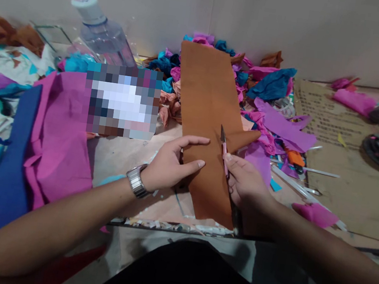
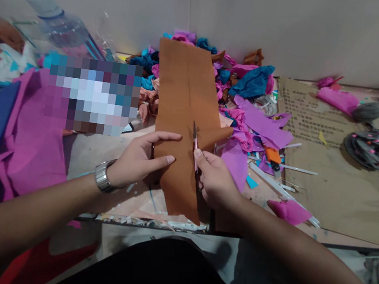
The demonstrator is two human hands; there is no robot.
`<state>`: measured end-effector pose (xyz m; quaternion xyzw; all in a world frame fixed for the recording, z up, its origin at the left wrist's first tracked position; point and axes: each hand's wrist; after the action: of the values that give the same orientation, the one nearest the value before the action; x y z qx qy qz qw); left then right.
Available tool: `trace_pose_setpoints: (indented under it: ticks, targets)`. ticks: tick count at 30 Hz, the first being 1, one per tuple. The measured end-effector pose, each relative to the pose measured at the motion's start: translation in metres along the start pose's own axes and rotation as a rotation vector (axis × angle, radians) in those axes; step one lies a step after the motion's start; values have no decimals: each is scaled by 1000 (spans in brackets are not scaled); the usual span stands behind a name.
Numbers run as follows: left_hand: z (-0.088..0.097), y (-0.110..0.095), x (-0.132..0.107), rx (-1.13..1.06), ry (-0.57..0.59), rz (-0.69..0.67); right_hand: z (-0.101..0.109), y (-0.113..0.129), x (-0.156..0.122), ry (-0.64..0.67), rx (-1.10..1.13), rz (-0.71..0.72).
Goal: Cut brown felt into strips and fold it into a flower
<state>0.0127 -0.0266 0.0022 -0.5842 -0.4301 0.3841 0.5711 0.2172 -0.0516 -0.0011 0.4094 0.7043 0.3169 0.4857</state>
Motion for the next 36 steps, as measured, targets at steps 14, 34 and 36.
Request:
trace_pose_setpoints:
  ticks: [14,34,36]
  targets:
    - [2,3,4,36,-12,-118,2,-1,-1,19,4,35]
    - [3,2,5,-2,-193,-14,1,9,-10,48,-80,35]
    - [2,1,5,28,-210,-38,1,10,-11,52,-90,33]
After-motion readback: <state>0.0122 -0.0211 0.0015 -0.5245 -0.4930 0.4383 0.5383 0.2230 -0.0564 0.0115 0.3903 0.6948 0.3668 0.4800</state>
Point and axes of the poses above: each hand's wrist, its own x-axis towards the middle knuckle, its own z-axis out of the back of the hand, y = z × x, and after that the axes turned 3 degrees about -x, right-handed
